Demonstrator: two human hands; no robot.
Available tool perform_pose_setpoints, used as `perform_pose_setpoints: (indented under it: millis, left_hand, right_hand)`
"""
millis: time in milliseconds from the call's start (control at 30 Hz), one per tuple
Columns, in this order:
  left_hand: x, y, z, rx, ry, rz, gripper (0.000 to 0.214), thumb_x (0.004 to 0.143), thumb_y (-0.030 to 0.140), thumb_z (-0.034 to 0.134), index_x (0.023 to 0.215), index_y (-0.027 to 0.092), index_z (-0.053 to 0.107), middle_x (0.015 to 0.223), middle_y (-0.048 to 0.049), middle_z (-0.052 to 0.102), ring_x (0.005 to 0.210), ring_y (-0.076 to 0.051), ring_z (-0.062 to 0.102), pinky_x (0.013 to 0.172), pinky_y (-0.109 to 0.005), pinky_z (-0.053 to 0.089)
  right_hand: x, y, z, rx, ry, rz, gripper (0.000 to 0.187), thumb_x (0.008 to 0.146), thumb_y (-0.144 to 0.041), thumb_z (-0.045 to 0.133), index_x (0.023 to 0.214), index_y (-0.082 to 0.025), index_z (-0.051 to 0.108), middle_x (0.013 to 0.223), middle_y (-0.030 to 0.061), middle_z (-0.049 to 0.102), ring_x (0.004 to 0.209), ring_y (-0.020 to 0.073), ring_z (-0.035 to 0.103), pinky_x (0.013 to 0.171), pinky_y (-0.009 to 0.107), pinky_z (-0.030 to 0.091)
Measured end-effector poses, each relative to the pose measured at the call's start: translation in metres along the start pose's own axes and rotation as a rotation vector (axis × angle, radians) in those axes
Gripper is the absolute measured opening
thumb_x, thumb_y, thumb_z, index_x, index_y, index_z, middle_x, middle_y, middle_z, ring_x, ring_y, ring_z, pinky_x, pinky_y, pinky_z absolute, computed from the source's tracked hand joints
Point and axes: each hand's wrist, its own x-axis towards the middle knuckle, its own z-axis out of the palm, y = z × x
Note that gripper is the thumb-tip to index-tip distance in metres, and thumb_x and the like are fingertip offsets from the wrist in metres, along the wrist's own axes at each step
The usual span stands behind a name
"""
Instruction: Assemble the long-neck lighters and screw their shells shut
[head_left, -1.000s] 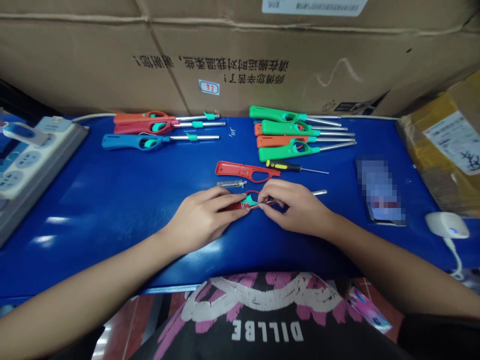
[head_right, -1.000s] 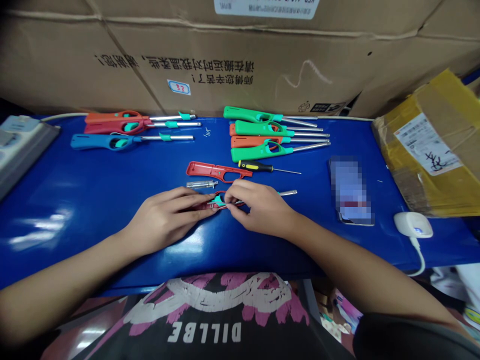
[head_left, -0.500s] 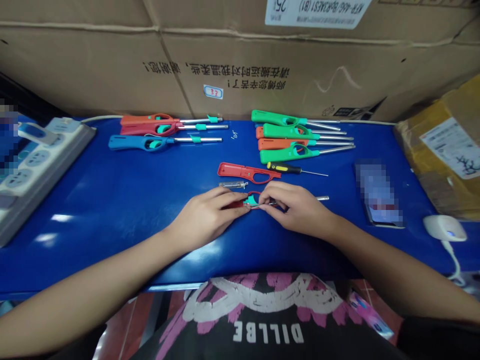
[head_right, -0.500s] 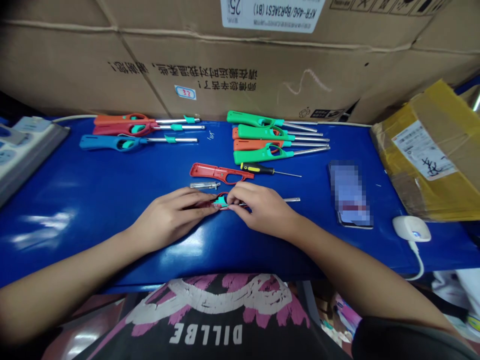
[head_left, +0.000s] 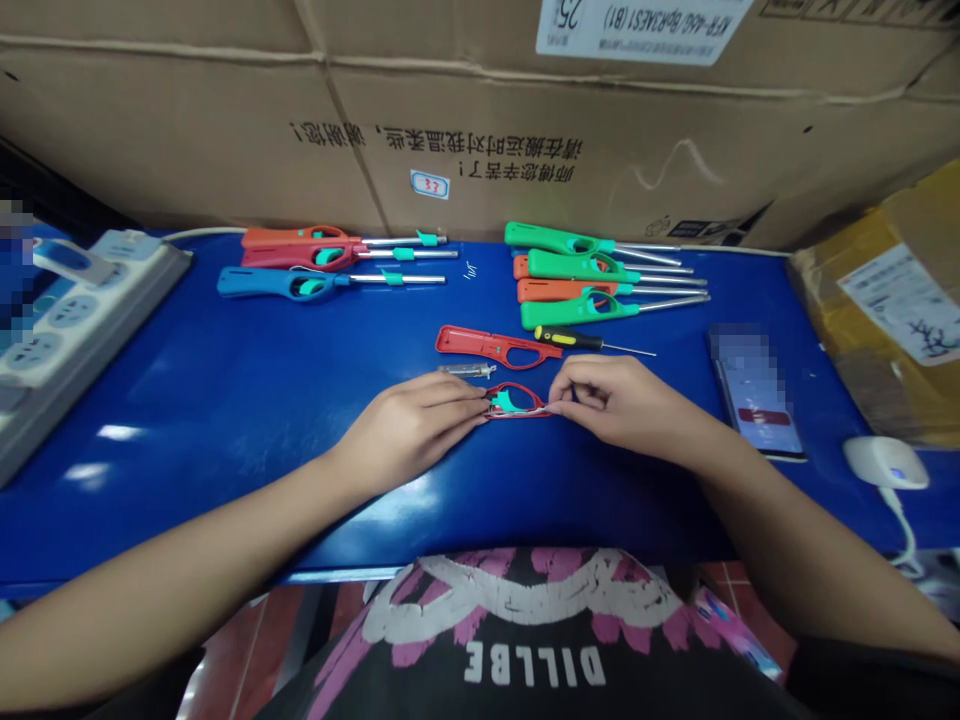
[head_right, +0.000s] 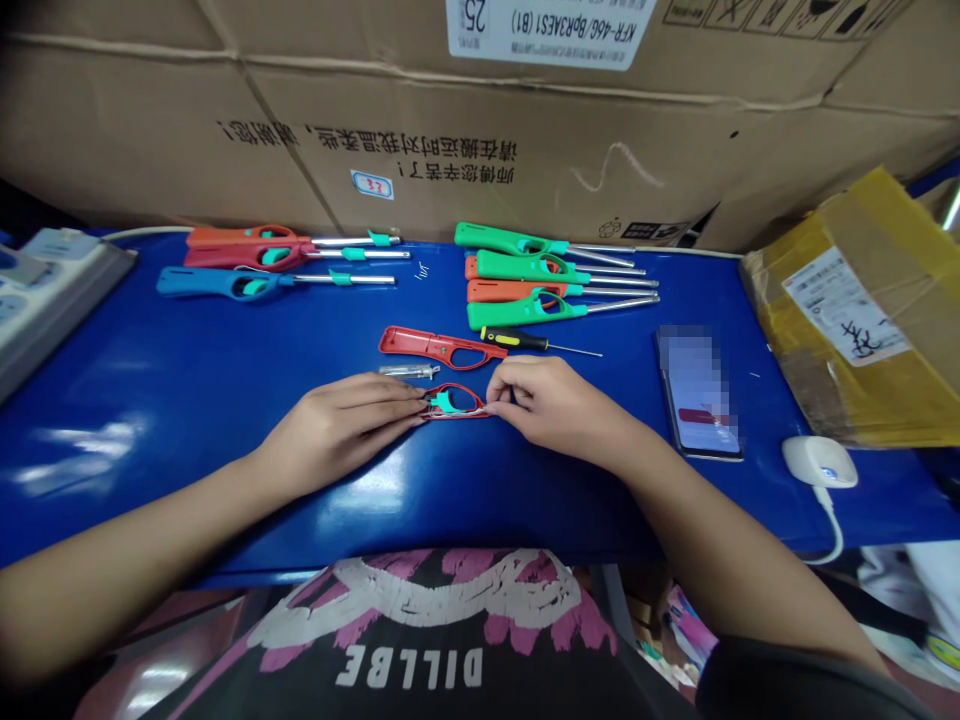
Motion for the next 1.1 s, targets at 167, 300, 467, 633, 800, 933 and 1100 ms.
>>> perform_pose_setpoints:
  millis: [167, 300, 467, 633, 800, 933, 1100]
  left_hand:
    - [0.0, 0.001, 0.0, -0.001, -0.012, -0.003, 0.02, 0.095, 0.018, 0.065, 0.113, 0.014, 0.072, 0.107, -0.009, 0.077, 0.099, -0.021, 0.073, 0.092, -0.036, 0.061]
    - [0.001, 0.002, 0.0, 0.058, -0.001, -0.038, 0.028, 0.095, 0.023, 0.067, 0.121, 0.013, 0.07, 0.109, -0.0113, 0.076, 0.1, -0.021, 0.072, 0.09, -0.035, 0.061]
    - [0.009, -0.004, -0.013, 0.081, 0.059, -0.057, 0.029, 0.093, 0.026, 0.07, 0.119, 0.013, 0.071, 0.106, -0.0098, 0.076, 0.101, -0.022, 0.066, 0.093, -0.036, 0.055]
    - [0.011, -0.019, -0.023, 0.141, 0.025, -0.244, 0.029, 0.096, 0.032, 0.063, 0.115, 0.012, 0.072, 0.104, -0.0111, 0.074, 0.094, -0.023, 0.063, 0.087, -0.038, 0.051]
    - [0.01, -0.029, -0.017, 0.002, -0.032, -0.408, 0.026, 0.091, 0.04, 0.066, 0.101, 0.018, 0.076, 0.099, -0.0076, 0.071, 0.09, -0.022, 0.063, 0.083, -0.035, 0.048]
    - [0.011, -0.029, -0.015, -0.066, -0.02, -0.463, 0.026, 0.089, 0.042, 0.068, 0.094, 0.018, 0.075, 0.094, -0.0058, 0.072, 0.084, -0.019, 0.061, 0.078, -0.032, 0.046]
    - [0.011, -0.026, -0.014, -0.223, 0.047, -0.617, 0.031, 0.089, 0.044, 0.066, 0.097, 0.016, 0.073, 0.086, -0.0046, 0.073, 0.069, -0.015, 0.059, 0.066, -0.027, 0.045]
  right_hand:
    - [0.002, -0.001, 0.004, 0.017, 0.012, 0.047, 0.014, 0.088, -0.019, 0.068, 0.075, -0.018, 0.063, 0.067, -0.0037, 0.054, 0.057, 0.009, 0.047, 0.058, 0.024, 0.037]
    - [0.003, 0.001, 0.002, -0.025, 0.003, 0.009, 0.013, 0.089, -0.018, 0.066, 0.076, -0.018, 0.061, 0.07, -0.0022, 0.056, 0.06, 0.0096, 0.05, 0.058, 0.023, 0.038]
    - [0.002, 0.004, -0.002, -0.027, 0.029, -0.057, 0.015, 0.089, -0.019, 0.067, 0.075, -0.018, 0.061, 0.069, -0.0026, 0.056, 0.059, 0.0095, 0.049, 0.056, 0.022, 0.037]
    - [-0.001, -0.003, 0.004, -0.074, 0.073, -0.227, 0.005, 0.094, -0.023, 0.063, 0.096, -0.019, 0.066, 0.088, 0.002, 0.065, 0.072, 0.0122, 0.057, 0.065, 0.024, 0.045]
    - [0.001, -0.005, 0.025, -0.267, 0.058, -0.28, 0.022, 0.098, -0.032, 0.06, 0.118, -0.023, 0.064, 0.119, 0.0078, 0.067, 0.106, 0.0207, 0.065, 0.084, 0.032, 0.051]
    - [0.004, -0.001, 0.032, -0.326, 0.053, -0.296, 0.02, 0.101, -0.03, 0.055, 0.118, -0.024, 0.063, 0.116, 0.0055, 0.07, 0.107, 0.0207, 0.066, 0.085, 0.032, 0.052]
    - [0.004, 0.0, 0.028, -0.333, 0.056, -0.316, 0.017, 0.101, -0.029, 0.055, 0.114, -0.023, 0.064, 0.112, 0.0044, 0.071, 0.106, 0.0199, 0.065, 0.085, 0.032, 0.051]
